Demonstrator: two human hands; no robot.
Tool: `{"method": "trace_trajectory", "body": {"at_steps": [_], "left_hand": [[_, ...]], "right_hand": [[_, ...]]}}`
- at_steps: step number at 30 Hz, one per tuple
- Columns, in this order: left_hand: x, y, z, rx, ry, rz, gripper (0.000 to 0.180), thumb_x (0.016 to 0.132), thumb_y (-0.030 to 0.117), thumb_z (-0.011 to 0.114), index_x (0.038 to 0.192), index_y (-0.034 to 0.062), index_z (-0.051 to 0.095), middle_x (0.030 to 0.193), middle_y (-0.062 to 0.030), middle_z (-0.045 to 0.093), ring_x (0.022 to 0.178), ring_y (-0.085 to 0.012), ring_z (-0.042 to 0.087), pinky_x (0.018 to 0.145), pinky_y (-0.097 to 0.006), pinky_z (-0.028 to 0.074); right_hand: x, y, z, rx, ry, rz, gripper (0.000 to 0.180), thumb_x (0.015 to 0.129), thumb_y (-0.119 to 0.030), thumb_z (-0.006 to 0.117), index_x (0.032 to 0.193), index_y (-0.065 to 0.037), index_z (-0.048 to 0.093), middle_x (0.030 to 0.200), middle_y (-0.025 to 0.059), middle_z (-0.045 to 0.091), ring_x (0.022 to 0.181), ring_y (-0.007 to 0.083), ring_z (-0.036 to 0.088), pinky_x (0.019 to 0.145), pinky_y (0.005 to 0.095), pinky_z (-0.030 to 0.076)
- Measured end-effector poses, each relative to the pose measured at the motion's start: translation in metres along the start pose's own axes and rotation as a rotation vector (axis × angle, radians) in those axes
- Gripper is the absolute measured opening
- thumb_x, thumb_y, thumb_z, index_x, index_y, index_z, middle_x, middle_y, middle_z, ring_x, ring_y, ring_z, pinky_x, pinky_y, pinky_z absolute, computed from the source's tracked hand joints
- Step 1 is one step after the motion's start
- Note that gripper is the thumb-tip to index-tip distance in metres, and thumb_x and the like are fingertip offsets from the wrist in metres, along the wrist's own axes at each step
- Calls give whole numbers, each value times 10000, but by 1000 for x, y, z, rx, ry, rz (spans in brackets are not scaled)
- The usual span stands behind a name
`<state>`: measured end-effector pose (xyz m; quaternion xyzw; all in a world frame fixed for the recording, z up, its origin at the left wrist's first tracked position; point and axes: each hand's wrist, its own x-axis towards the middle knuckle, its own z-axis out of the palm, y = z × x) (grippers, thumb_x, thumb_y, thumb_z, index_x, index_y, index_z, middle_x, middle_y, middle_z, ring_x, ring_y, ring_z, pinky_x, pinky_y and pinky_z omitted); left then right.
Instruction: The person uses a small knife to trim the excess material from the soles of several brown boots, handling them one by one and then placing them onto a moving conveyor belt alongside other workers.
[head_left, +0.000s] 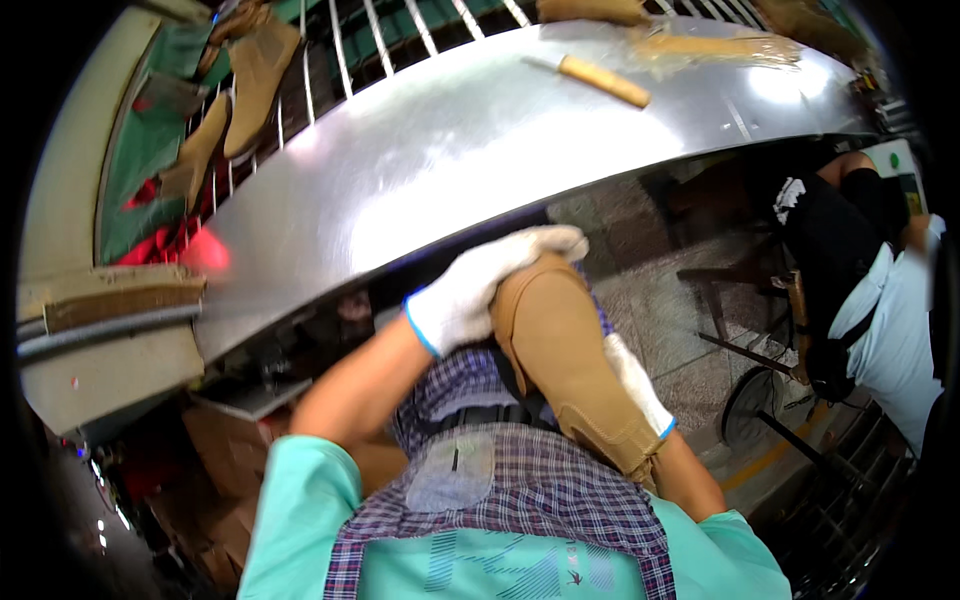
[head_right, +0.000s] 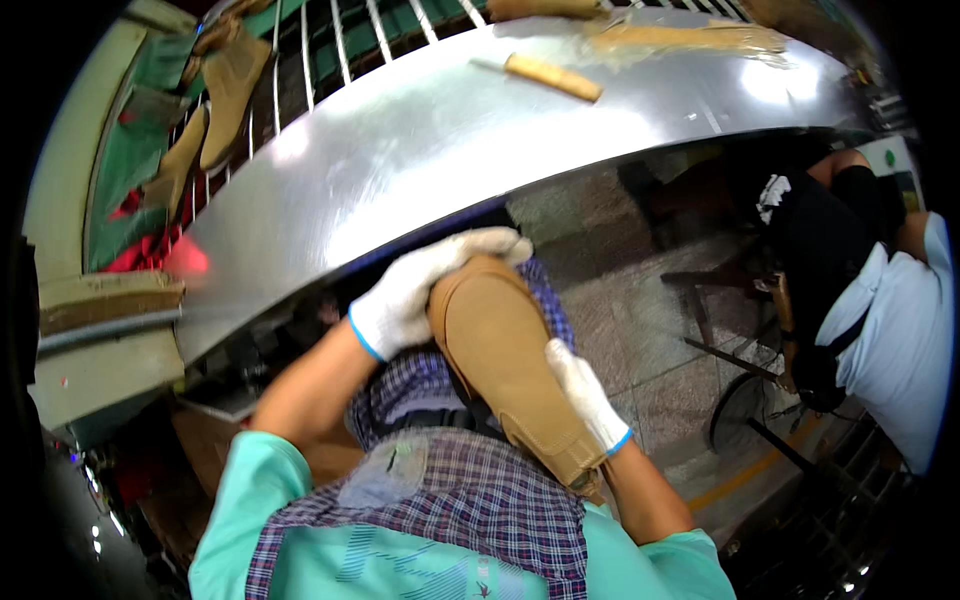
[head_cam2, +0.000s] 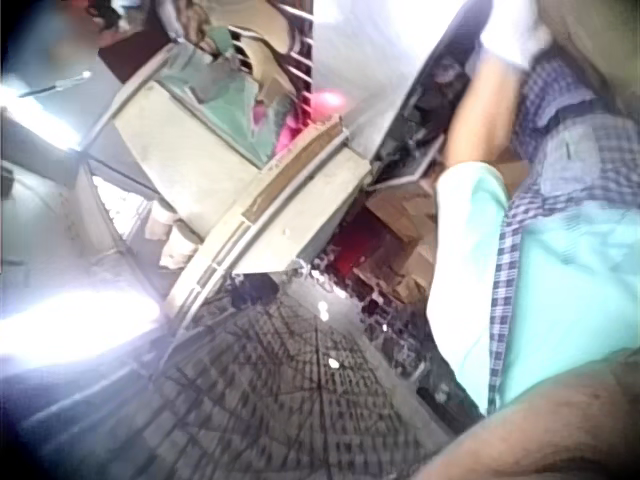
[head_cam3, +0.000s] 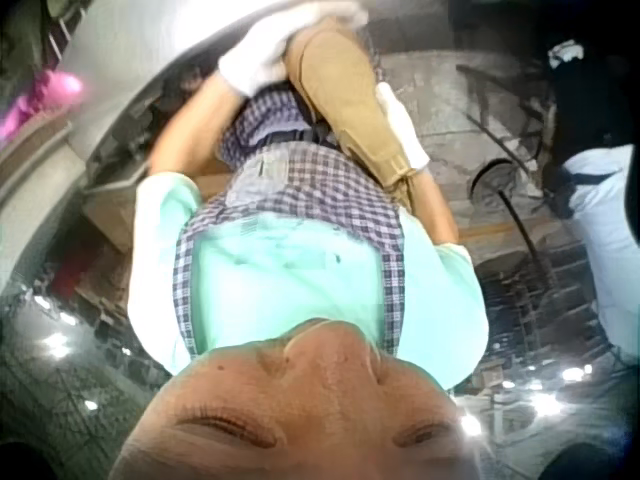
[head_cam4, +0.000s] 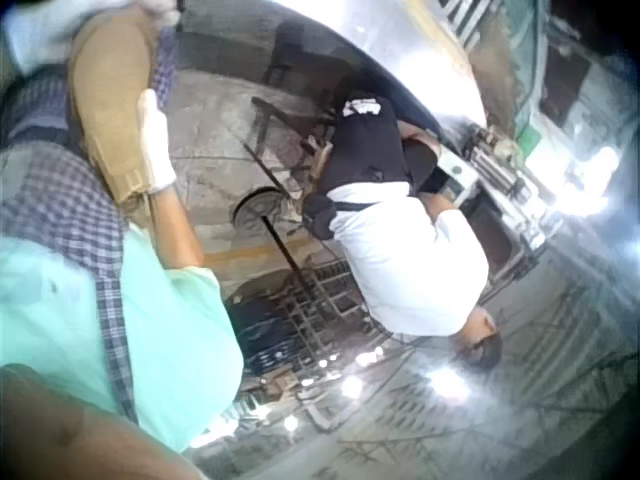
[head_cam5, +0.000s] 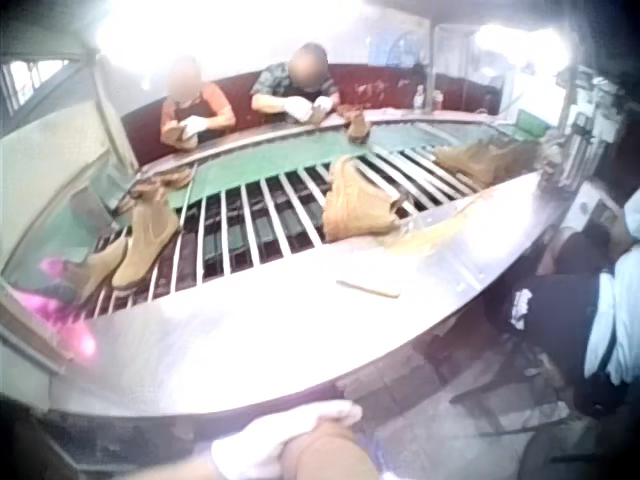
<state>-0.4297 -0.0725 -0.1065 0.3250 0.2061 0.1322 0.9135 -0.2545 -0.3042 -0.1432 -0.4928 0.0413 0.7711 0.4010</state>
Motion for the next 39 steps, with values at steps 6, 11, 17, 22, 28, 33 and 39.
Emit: {"method": "trace_trajectory", "body": {"at_steps": [6, 11, 17, 22, 28, 33, 39], "left_hand": [[-15, -15, 10, -166, 94, 131, 844, 1100, 497, 548, 1689, -30, 252, 1720, -255, 349, 1533, -359, 453, 1274, -460, 378], [-27, 91, 19, 168, 67, 334, 930, 980, 579, 694, 1604, -46, 405, 1605, -283, 500, 1463, -395, 531, 1250, -513, 414], [-70, 161, -32, 138, 137, 165, 707, 1058, 479, 626, 1496, -68, 532, 1459, -252, 627, 1337, -373, 633, 1163, -521, 514], [-76, 128, -71, 142, 335, 127, 594, 1140, 415, 506, 1470, -76, 563, 1420, -239, 649, 1269, -301, 670, 1128, -454, 544], [-58, 133, -70, 308, 369, 224, 611, 1105, 441, 587, 1403, -90, 626, 1359, -232, 694, 1257, -288, 676, 1130, -407, 532], [-62, 132, -75, 378, 269, 271, 684, 1044, 444, 682, 1440, -104, 578, 1399, -263, 668, 1274, -313, 668, 1151, -430, 516], [-58, 147, -85, 123, 112, 134, 719, 977, 388, 742, 1423, -142, 550, 1394, -318, 645, 1274, -390, 663, 1152, -489, 515]], "right_hand": [[-8, -38, 26, -471, 232, -182, 679, 1111, -552, 526, 1304, 73, 708, 1183, 166, 772, 1094, 220, 715, 966, 363, 560], [23, -83, 73, -578, -14, -609, 618, 1136, -501, 513, 1298, 65, 701, 1155, 119, 768, 1037, 184, 692, 943, 356, 553], [6, -108, 165, -1206, -109, -494, 715, 1112, -589, 457, 1405, 42, 620, 1188, 291, 742, 1129, 366, 731, 1020, 403, 543], [1, -180, 138, -1524, 321, -939, 480, 976, -499, 736, 1241, -101, 782, 1013, 161, 808, 963, 290, 792, 881, 447, 625], [66, -315, 68, -1947, 867, -1038, 548, 972, -348, 714, 1475, -180, 577, 1380, 193, 617, 1275, 420, 598, 1059, 563, 509], [69, -281, 88, -2098, 817, -1237, 484, 968, -195, 666, 1426, -78, 568, 1018, 163, 688, 818, 368, 723, 738, 531, 612], [-26, -129, 153, -731, -31, -330, 412, 1101, -389, 564, 1280, -25, 640, 734, -43, 532, 531, 60, 447, 465, 228, 388]]}}
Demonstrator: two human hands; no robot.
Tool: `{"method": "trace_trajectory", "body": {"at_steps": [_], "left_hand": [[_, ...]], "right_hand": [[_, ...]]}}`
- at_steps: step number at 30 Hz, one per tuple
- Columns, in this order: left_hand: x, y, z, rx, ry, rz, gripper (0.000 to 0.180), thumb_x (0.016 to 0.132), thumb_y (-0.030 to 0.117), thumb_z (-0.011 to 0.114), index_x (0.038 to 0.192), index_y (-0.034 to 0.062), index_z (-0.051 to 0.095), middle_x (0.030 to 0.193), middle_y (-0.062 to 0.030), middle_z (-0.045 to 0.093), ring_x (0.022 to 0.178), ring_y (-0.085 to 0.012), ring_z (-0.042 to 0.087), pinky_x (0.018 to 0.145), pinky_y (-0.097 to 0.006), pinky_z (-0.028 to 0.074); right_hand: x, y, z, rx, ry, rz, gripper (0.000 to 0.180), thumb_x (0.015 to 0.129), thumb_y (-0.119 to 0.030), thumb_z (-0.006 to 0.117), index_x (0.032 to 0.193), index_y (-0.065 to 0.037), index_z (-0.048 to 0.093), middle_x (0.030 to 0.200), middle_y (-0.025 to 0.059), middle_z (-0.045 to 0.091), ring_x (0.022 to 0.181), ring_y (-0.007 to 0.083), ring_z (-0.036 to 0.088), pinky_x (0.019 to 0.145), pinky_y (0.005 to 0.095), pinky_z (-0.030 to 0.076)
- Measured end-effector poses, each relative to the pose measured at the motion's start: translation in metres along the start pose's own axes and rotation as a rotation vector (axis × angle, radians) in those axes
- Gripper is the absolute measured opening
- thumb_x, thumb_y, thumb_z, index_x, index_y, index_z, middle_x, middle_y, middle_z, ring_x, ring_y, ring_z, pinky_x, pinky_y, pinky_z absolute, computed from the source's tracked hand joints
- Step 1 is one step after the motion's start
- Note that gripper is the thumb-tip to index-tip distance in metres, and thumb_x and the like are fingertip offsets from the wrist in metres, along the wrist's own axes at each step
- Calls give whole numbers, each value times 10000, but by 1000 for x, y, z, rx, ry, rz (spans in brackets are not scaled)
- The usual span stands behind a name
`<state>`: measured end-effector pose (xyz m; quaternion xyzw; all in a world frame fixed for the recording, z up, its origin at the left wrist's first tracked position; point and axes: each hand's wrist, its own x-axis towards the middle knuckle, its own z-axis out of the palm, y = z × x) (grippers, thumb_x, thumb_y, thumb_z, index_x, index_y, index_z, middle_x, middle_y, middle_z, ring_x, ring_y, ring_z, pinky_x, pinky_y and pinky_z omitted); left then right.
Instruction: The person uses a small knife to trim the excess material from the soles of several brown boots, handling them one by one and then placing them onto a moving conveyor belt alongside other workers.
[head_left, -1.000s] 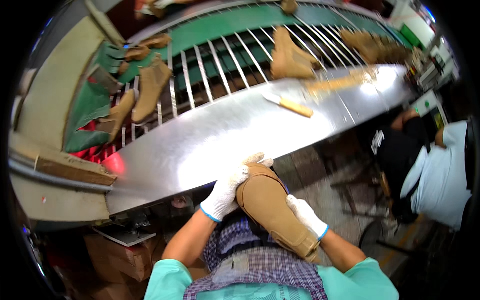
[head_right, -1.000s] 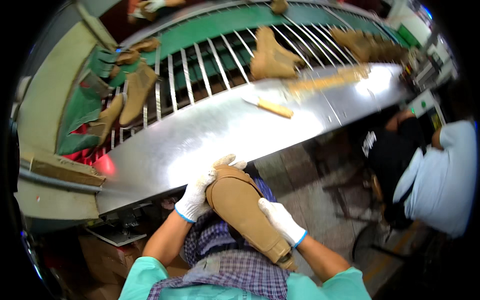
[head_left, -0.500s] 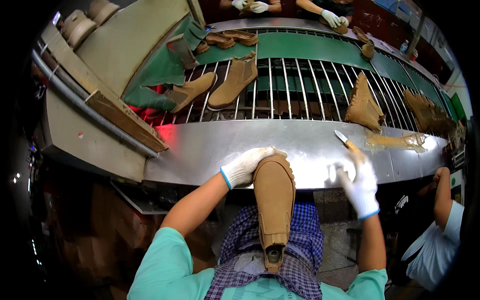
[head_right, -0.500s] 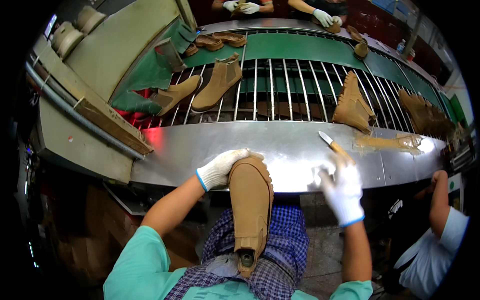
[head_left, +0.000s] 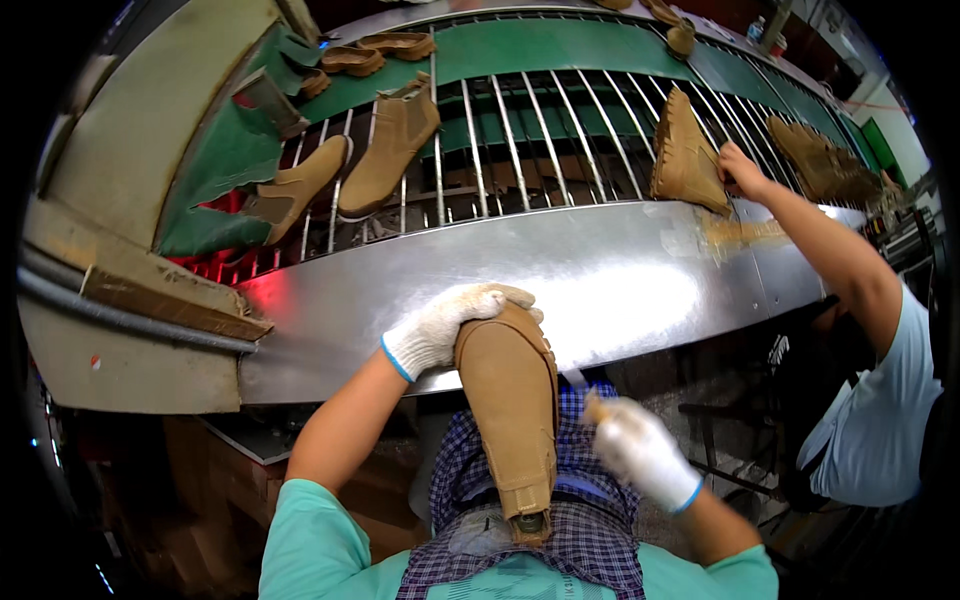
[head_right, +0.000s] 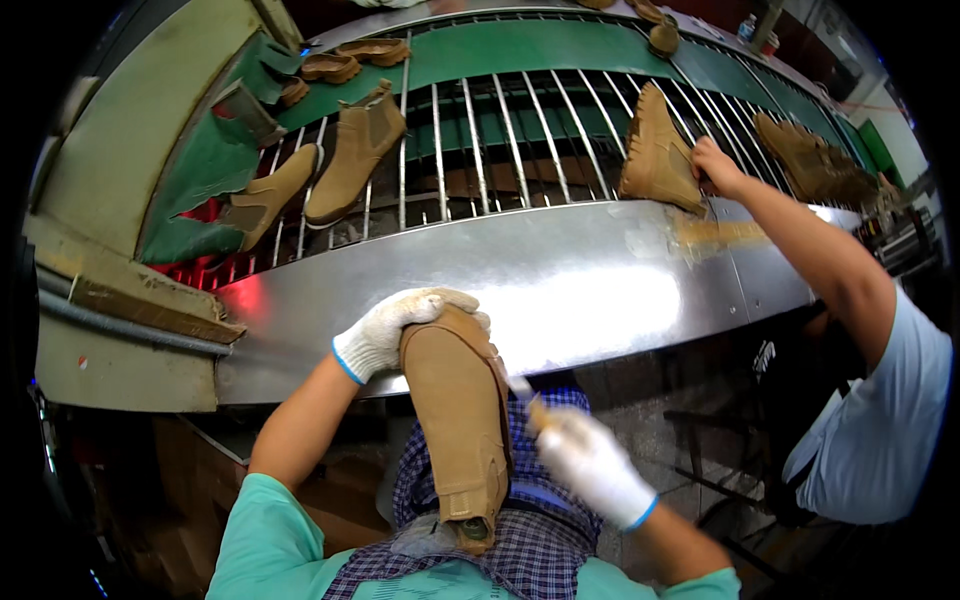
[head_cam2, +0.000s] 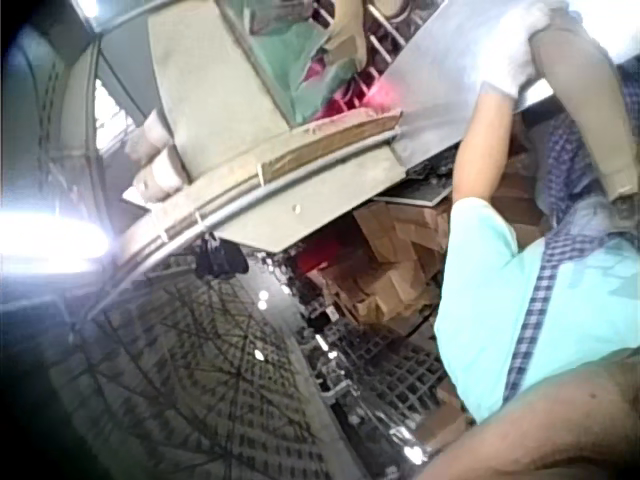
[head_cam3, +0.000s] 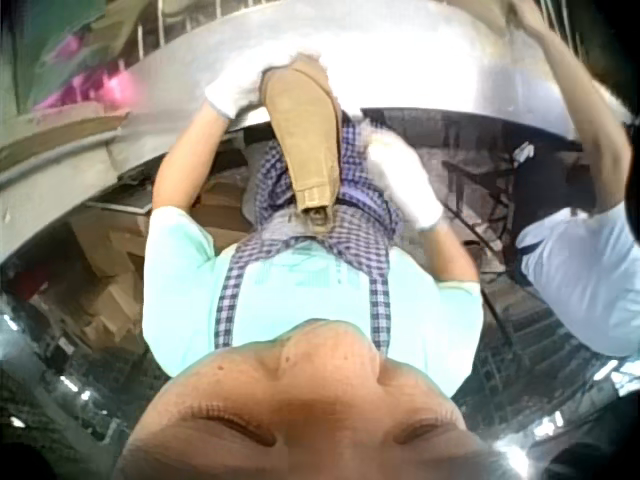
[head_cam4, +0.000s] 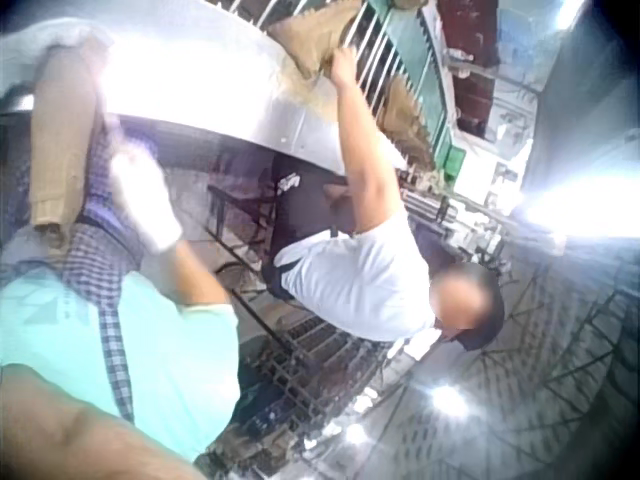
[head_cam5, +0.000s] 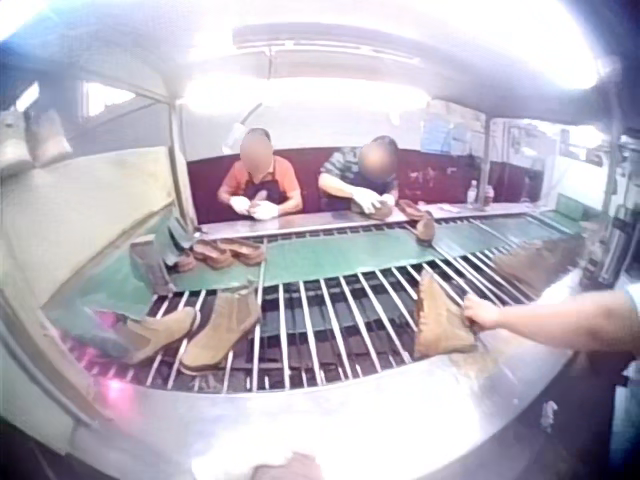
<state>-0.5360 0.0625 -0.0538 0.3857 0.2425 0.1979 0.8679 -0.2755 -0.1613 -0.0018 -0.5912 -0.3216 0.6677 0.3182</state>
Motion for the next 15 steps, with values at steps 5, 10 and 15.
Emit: {"method": "trace_trajectory", "body": {"at_steps": [5, 10, 15], "left_hand": [[6, -3, -4, -152, 10, -117, 671, 1003, 383, 707, 1406, -136, 565, 1401, -305, 634, 1333, -415, 618, 1165, -534, 503], [10, -2, -4, -121, 5, -119, 705, 1008, 437, 701, 1395, -137, 566, 1396, -292, 636, 1317, -422, 624, 1150, -533, 521], [15, 0, 2, -68, 4, -107, 659, 1024, 406, 677, 1391, -132, 573, 1387, -299, 643, 1270, -414, 657, 1131, -512, 539]], "right_hand": [[0, 32, 49, 510, 15, 146, 347, 1125, -298, 585, 1279, 10, 624, 730, -81, 455, 573, 17, 413, 481, 188, 344], [29, -43, 33, 295, 6, 211, 303, 1100, -299, 599, 1123, 0, 643, 729, -71, 475, 545, 20, 391, 453, 204, 307], [55, -76, 21, 178, -89, 147, 350, 1084, -346, 622, 1145, -3, 662, 721, -72, 501, 523, 23, 391, 437, 199, 302]]}}
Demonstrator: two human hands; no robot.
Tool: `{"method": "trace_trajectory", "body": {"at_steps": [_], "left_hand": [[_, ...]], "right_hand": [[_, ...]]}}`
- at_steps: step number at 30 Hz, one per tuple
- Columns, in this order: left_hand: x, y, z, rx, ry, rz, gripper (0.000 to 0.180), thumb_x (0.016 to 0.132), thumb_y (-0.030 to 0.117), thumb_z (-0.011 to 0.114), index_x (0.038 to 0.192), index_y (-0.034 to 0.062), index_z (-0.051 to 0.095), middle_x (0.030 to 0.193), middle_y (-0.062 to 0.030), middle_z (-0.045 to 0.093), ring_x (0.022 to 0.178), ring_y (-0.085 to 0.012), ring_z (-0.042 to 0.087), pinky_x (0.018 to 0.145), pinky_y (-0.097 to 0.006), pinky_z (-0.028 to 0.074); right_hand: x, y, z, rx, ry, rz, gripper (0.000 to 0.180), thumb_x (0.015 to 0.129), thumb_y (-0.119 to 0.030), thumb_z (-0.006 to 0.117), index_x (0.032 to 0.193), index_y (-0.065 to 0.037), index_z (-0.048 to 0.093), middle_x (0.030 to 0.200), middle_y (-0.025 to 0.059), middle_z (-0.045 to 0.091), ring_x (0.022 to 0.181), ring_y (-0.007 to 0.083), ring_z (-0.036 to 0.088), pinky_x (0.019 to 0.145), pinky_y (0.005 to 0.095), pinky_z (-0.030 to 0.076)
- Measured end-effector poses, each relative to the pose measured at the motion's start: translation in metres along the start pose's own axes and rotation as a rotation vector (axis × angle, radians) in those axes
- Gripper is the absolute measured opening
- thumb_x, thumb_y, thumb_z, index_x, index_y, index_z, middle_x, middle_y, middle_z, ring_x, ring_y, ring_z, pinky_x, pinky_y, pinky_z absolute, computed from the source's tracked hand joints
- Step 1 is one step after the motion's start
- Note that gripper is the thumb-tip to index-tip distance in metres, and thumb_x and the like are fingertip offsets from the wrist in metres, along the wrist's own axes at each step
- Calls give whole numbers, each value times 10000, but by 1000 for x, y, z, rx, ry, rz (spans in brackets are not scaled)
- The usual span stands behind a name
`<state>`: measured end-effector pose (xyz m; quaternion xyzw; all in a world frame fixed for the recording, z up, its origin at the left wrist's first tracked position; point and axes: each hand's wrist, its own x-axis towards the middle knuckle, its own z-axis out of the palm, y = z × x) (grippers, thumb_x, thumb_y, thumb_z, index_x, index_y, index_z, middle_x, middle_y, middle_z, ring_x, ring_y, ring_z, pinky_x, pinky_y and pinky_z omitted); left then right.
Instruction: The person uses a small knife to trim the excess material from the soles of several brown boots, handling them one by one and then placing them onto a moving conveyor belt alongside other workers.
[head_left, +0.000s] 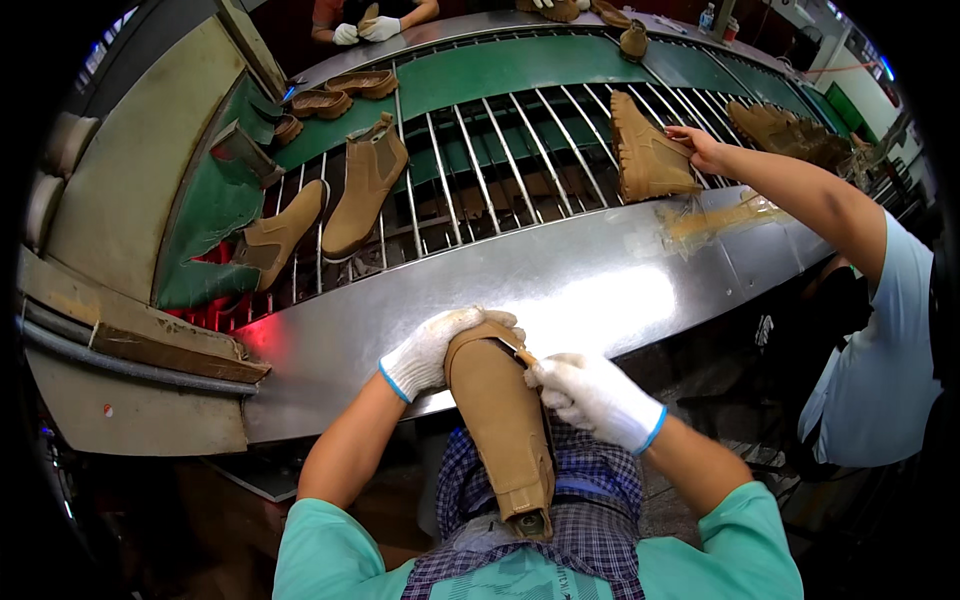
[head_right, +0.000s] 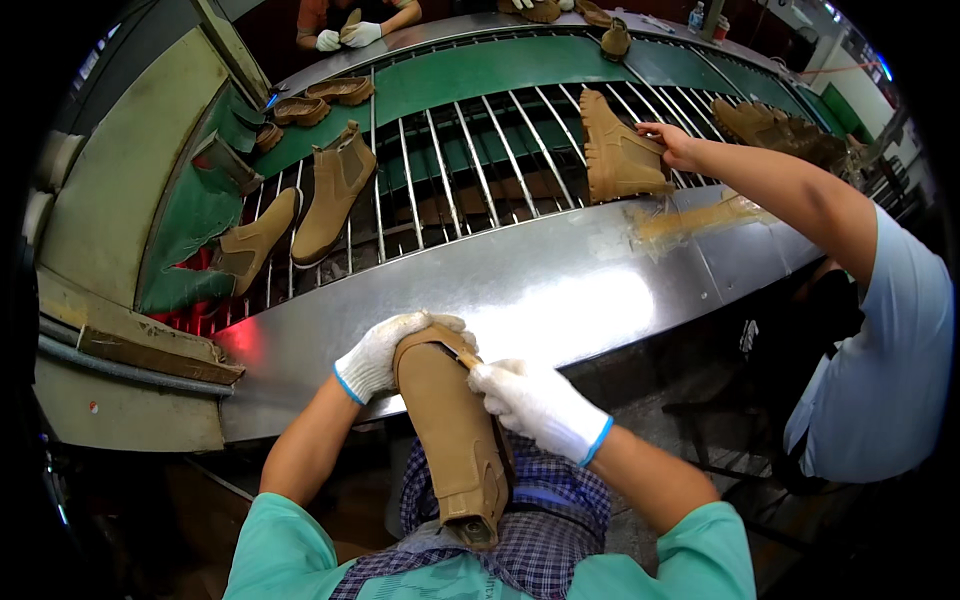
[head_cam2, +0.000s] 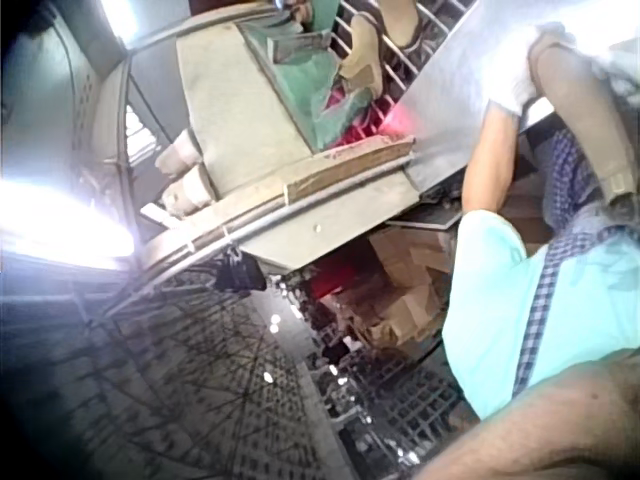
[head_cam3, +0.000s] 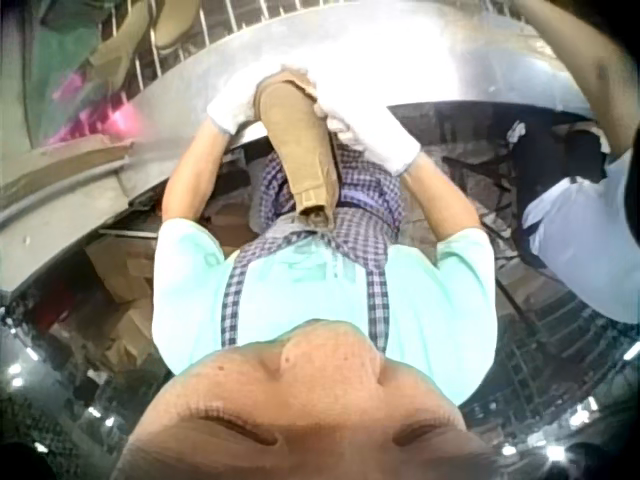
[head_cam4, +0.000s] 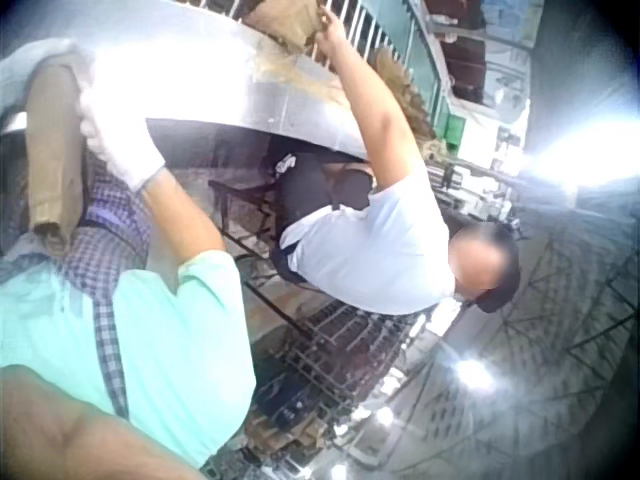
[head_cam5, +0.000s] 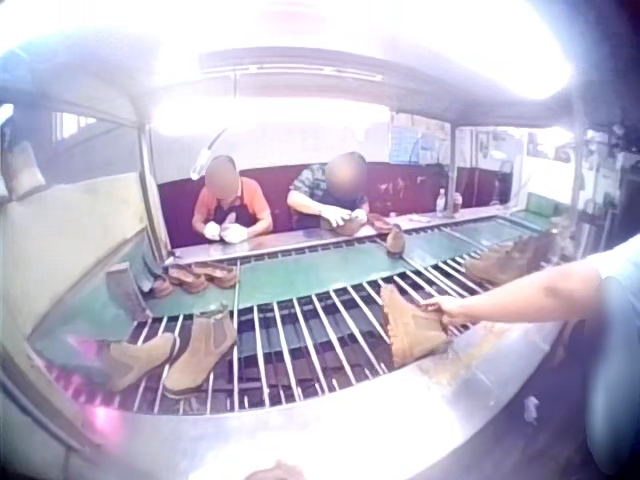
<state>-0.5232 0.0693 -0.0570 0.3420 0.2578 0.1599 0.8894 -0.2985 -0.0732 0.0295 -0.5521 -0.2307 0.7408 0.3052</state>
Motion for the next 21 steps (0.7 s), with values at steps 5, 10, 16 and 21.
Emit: {"method": "trace_trajectory", "body": {"at_steps": [5, 10, 16, 21], "left_hand": [[5, -2, -8, 22, -62, 29, 594, 1024, 392, 671, 1308, -129, 638, 1341, -308, 661, 1252, -430, 661, 1129, -529, 536], [4, -1, -9, -35, -34, -28, 575, 1010, 373, 690, 1292, -126, 646, 1310, -308, 668, 1237, -440, 660, 1124, -550, 532], [0, -1, -5, -117, 12, -31, 580, 1006, 340, 699, 1324, -139, 619, 1302, -313, 667, 1245, -440, 655, 1118, -533, 542], [-11, 19, 14, 161, 46, 15, 595, 1008, 335, 704, 1375, -125, 618, 1342, -280, 673, 1259, -375, 652, 1133, -480, 525]], "right_hand": [[-37, 105, -9, 346, 67, 189, 304, 1123, -312, 567, 1228, -32, 623, 704, -90, 475, 507, 24, 385, 403, 195, 318], [-37, 143, -7, 239, 80, 24, 362, 1141, -319, 541, 1253, 16, 622, 740, -74, 457, 578, 18, 379, 476, 198, 318], [-54, 128, -2, 230, 92, 102, 338, 1140, -271, 524, 1254, 34, 613, 734, -54, 465, 568, 29, 375, 471, 208, 312], [-54, 120, -1, 207, 98, 86, 385, 1142, -311, 494, 1259, 38, 607, 722, -37, 477, 521, 39, 361, 429, 222, 299]]}}
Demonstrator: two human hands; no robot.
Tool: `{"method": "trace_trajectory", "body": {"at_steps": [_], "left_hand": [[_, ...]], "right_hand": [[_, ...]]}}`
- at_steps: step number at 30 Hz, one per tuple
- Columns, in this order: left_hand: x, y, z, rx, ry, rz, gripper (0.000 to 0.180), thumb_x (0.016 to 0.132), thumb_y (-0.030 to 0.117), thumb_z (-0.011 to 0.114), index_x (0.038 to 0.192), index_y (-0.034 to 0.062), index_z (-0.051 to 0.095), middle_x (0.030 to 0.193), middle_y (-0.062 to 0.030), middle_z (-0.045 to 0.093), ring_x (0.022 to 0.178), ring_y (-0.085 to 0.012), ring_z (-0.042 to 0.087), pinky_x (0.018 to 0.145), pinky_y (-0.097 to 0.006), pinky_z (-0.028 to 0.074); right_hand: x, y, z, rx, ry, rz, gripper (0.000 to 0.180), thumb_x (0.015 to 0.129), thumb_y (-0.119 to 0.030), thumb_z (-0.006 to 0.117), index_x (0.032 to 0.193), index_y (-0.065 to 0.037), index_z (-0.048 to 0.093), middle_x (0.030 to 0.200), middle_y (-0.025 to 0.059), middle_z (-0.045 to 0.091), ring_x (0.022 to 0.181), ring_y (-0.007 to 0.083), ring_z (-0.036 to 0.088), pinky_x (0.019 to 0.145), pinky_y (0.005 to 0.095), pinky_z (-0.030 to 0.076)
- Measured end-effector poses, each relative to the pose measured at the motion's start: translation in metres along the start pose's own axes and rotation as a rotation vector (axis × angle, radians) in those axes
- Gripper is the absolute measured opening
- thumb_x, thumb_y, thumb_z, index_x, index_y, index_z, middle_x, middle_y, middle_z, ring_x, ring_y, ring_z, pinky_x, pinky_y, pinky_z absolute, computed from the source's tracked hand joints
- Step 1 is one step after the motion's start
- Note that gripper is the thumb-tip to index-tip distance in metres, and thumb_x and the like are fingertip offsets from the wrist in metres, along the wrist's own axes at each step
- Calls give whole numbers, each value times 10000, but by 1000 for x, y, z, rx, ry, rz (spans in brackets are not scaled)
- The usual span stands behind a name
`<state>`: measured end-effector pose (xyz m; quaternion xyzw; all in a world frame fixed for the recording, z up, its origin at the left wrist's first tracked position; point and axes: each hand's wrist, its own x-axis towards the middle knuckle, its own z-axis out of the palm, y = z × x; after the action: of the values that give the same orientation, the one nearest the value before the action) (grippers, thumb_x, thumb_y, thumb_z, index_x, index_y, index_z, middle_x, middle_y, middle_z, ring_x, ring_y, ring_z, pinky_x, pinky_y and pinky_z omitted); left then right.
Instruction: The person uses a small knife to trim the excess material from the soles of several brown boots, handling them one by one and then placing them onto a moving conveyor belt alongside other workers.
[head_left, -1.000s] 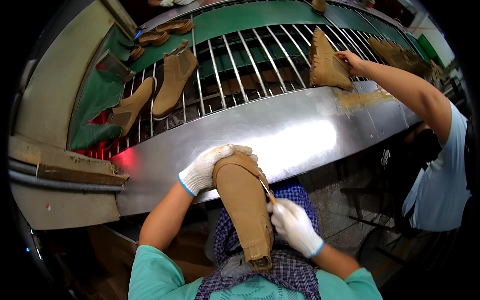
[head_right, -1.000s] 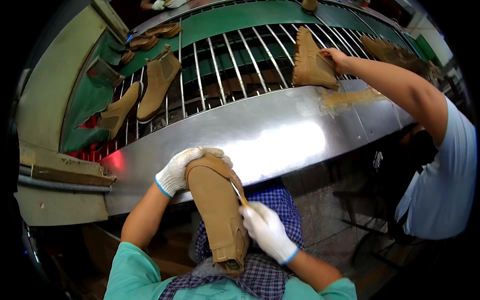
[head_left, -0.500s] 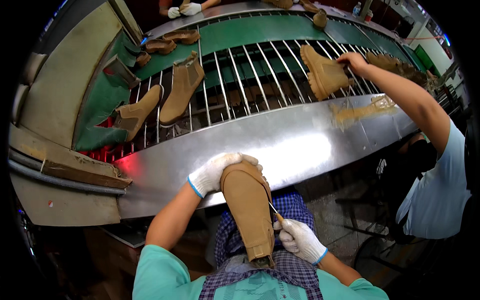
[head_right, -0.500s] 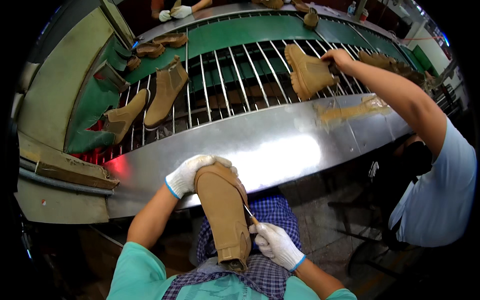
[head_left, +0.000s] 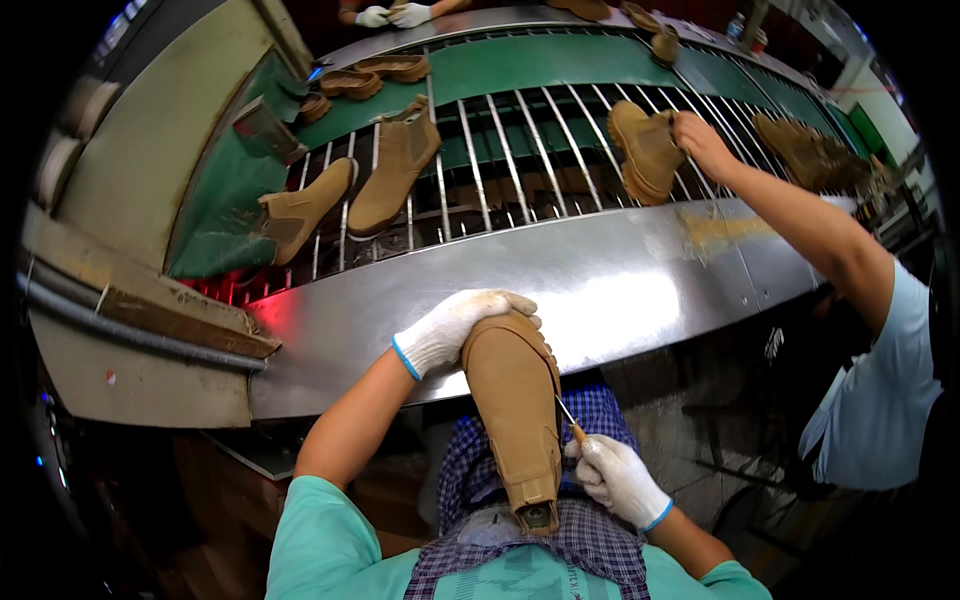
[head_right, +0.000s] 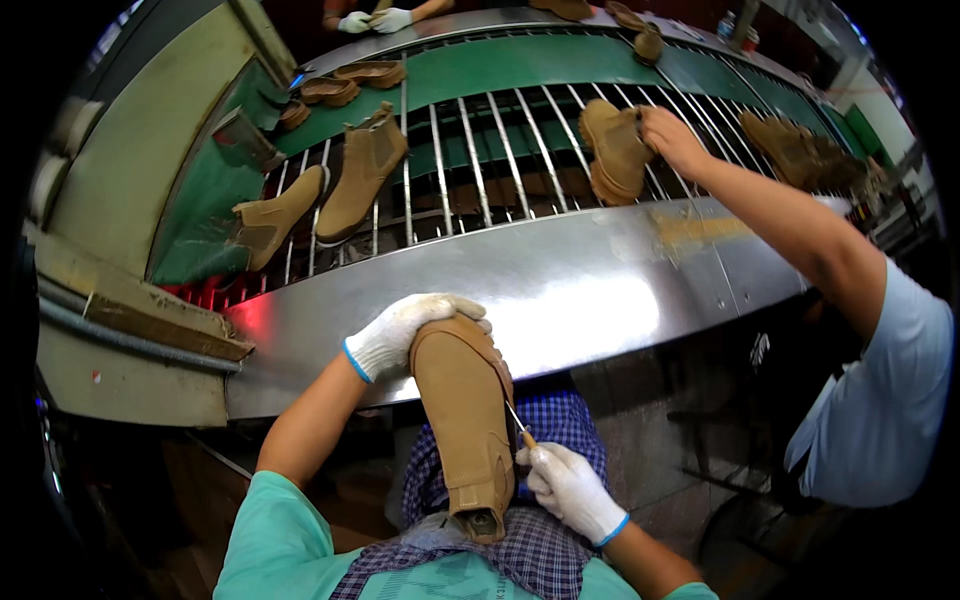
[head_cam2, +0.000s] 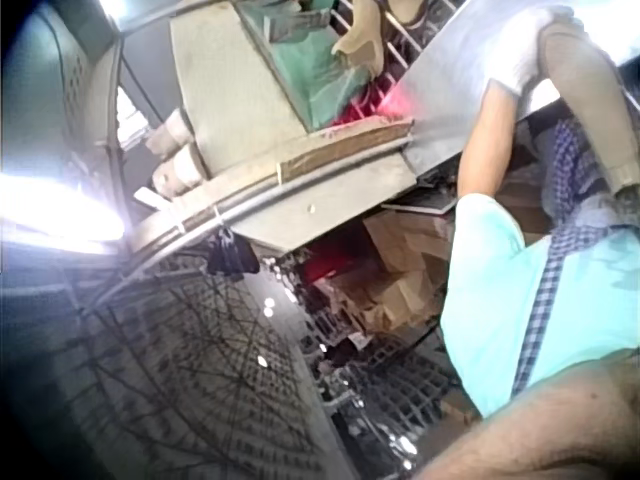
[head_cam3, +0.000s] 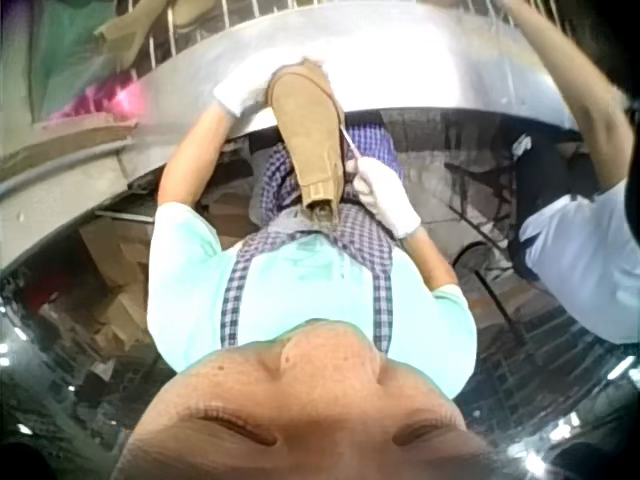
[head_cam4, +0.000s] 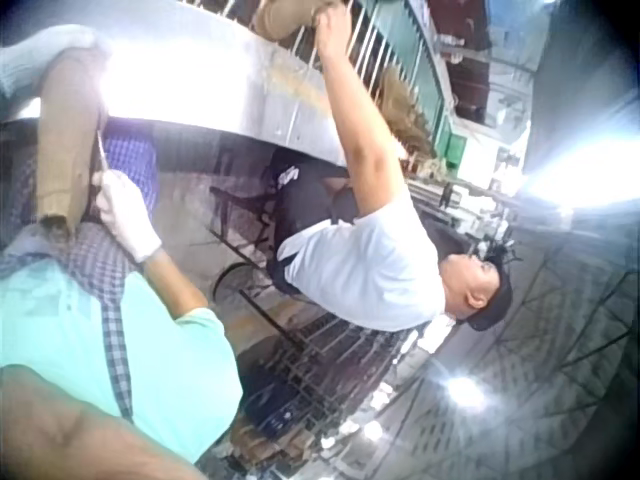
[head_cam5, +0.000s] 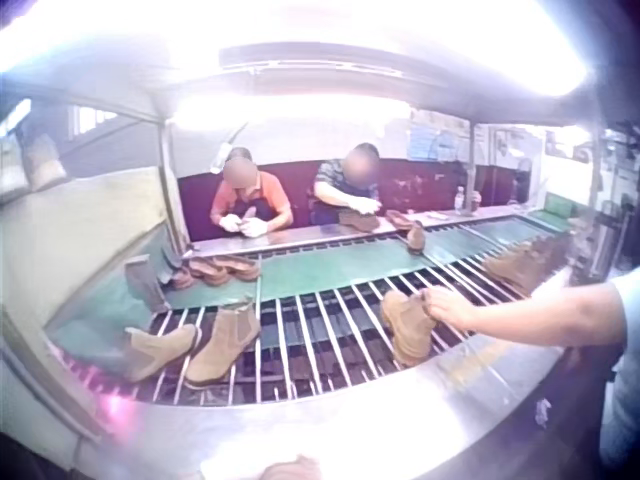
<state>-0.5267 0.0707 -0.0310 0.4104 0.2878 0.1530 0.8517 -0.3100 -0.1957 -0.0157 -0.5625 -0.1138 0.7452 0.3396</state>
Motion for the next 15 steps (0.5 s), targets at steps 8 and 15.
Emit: {"method": "trace_trajectory", "body": {"at_steps": [8, 15], "left_hand": [[-7, 17, -2, 406, -4, 3, 589, 896, 255, 854, 1371, -46, 681, 1343, -156, 710, 1249, -255, 647, 1134, -403, 495], [0, 16, -14, 612, -35, 39, 619, 888, 396, 867, 1318, -27, 728, 1324, -164, 736, 1240, -276, 667, 1147, -421, 487]], "right_hand": [[23, -43, 37, 242, -129, -135, 374, 1162, -360, 484, 1172, -13, 621, 681, -66, 463, 463, 30, 363, 379, 202, 295], [34, -28, 22, 394, -156, -27, 352, 1177, -345, 448, 1134, -38, 616, 659, -64, 466, 431, 41, 359, 350, 213, 306]]}}
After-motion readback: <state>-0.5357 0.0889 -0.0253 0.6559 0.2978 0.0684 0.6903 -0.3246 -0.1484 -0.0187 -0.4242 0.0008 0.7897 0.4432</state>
